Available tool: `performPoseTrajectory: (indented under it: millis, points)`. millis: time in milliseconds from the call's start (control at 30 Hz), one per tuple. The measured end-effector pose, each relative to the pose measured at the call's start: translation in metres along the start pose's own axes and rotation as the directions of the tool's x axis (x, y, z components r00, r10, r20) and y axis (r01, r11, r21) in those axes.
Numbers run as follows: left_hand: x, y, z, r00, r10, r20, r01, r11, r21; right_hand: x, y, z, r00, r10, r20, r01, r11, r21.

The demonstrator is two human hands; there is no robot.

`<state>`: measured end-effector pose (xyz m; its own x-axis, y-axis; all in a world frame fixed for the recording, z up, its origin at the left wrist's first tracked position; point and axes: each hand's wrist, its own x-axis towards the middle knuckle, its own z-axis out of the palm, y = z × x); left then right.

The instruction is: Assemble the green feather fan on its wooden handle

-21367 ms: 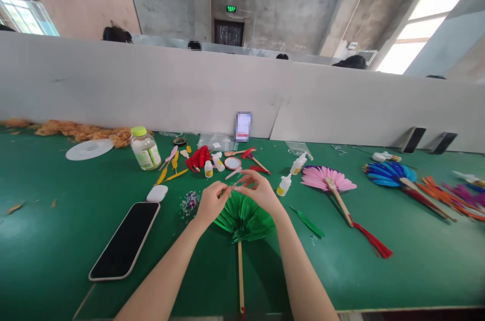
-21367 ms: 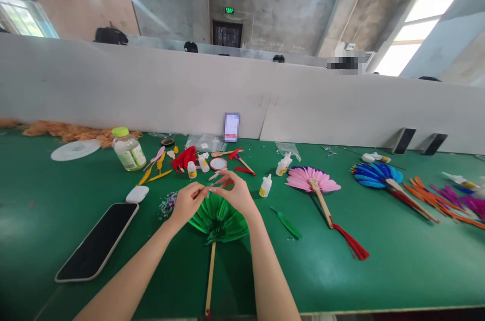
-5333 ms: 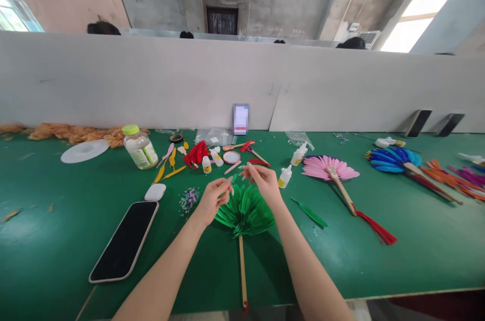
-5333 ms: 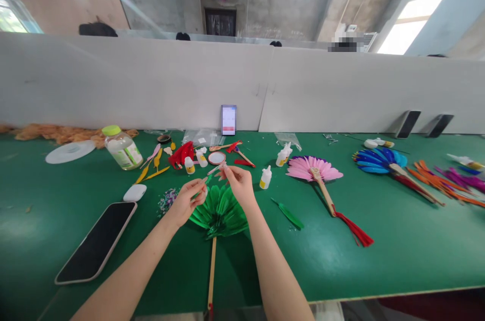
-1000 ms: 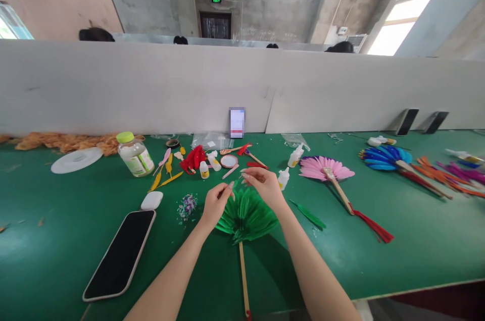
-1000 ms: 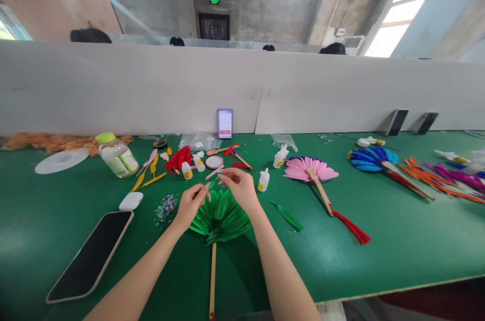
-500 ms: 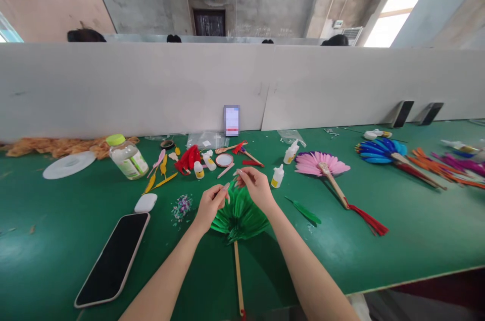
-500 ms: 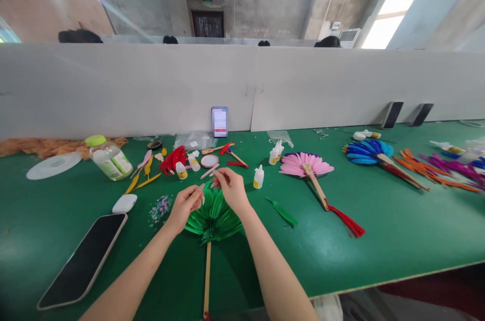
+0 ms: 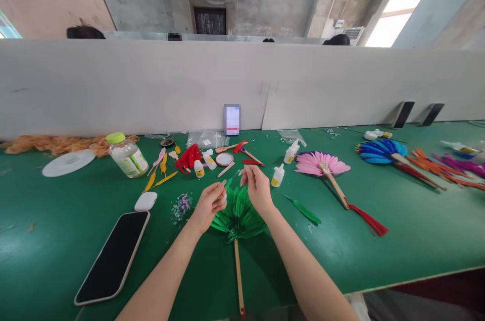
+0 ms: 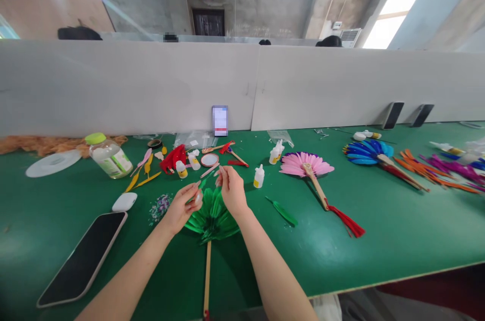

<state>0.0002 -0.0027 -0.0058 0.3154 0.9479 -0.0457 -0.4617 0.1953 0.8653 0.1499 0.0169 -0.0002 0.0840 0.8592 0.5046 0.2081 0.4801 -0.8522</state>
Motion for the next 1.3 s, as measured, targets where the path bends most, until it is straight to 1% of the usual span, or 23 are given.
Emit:
performPoseTrajectory:
  millis: [100, 167, 233, 267, 333, 400, 467, 633, 733, 800, 900, 967, 1033, 1100, 1200, 1233, 1300]
  points:
    - [0.001, 0.001, -0.003, 1.000, 0.005, 0.000, -0.005, 0.999, -0.045, 0.003, -0.002, -0.001, 0.997, 0.072, -0.031, -0.068, 0.992, 0.110]
    - [0.001, 0.002, -0.003, 1.000, 0.004, -0.001, -0.004, 0.999, -0.045, 0.003, -0.002, -0.001, 0.993, 0.120, -0.010, -0.116, 0.976, 0.182]
    - [0.000, 0.002, -0.002, 1.000, -0.002, -0.003, 0.002, 1.000, -0.024, 0.002, -0.002, 0.000, 0.989, 0.146, 0.037, -0.151, 0.962, 0.229]
    - [0.000, 0.002, -0.001, 1.000, -0.004, -0.004, 0.004, 1.000, -0.009, 0.002, -0.002, 0.000, 0.987, 0.147, 0.060, -0.157, 0.960, 0.233]
    - [-0.001, 0.003, 0.001, 1.000, -0.011, -0.002, 0.011, 1.000, 0.024, 0.000, -0.003, 0.001, 0.988, 0.126, 0.086, -0.141, 0.972, 0.188]
    - [-0.001, 0.002, 0.002, 1.000, -0.017, 0.002, 0.017, 0.999, 0.046, -0.002, -0.005, 0.001, 0.992, 0.092, 0.081, -0.101, 0.989, 0.112]
    - [-0.001, 0.002, 0.002, 1.000, -0.020, 0.006, 0.019, 0.998, 0.056, -0.002, -0.007, 0.001, 0.996, 0.069, 0.064, -0.074, 0.995, 0.074]
    - [0.000, 0.001, 0.001, 1.000, -0.017, 0.004, 0.017, 0.996, 0.088, -0.001, -0.013, -0.003, 0.995, 0.078, 0.062, -0.084, 0.992, 0.098]
    - [0.000, 0.001, 0.003, 1.000, -0.009, -0.010, 0.010, 0.994, 0.107, 0.000, -0.014, -0.005, 0.991, 0.108, 0.074, -0.116, 0.986, 0.117]
    - [-0.001, 0.001, 0.005, 1.000, 0.013, -0.026, -0.010, 0.991, 0.131, 0.001, -0.014, -0.005, 0.985, 0.158, 0.071, -0.168, 0.973, 0.156]
    - [-0.001, 0.000, 0.007, 0.996, 0.075, -0.051, -0.063, 0.976, 0.208, 0.003, -0.013, -0.004, 0.962, 0.262, 0.070, -0.272, 0.936, 0.225]
    - [-0.002, -0.001, 0.007, 0.991, 0.121, -0.054, -0.102, 0.957, 0.272, 0.004, -0.012, -0.004, 0.954, 0.291, 0.067, -0.299, 0.924, 0.239]
    - [-0.002, -0.003, 0.007, 0.986, 0.155, -0.058, -0.129, 0.938, 0.320, 0.003, -0.013, -0.003, 0.964, 0.261, 0.050, -0.266, 0.941, 0.209]
    - [-0.002, -0.004, 0.006, 0.983, 0.170, -0.068, -0.137, 0.929, 0.344, 0.001, -0.014, -0.004, 0.980, 0.200, 0.011, -0.199, 0.971, 0.131]
    - [-0.002, -0.003, 0.008, 0.985, 0.150, -0.081, -0.119, 0.945, 0.303, -0.001, -0.017, -0.005, 0.992, 0.116, -0.040, -0.115, 0.993, 0.015]
    - [-0.003, -0.002, 0.008, 0.988, 0.132, -0.078, -0.107, 0.956, 0.272, -0.001, -0.018, -0.005, 0.993, 0.109, -0.036, -0.108, 0.994, 0.012]
    - [-0.003, -0.001, 0.010, 0.994, 0.093, -0.061, -0.079, 0.976, 0.203, -0.001, -0.017, -0.005, 0.992, 0.125, -0.001, -0.125, 0.990, 0.072]
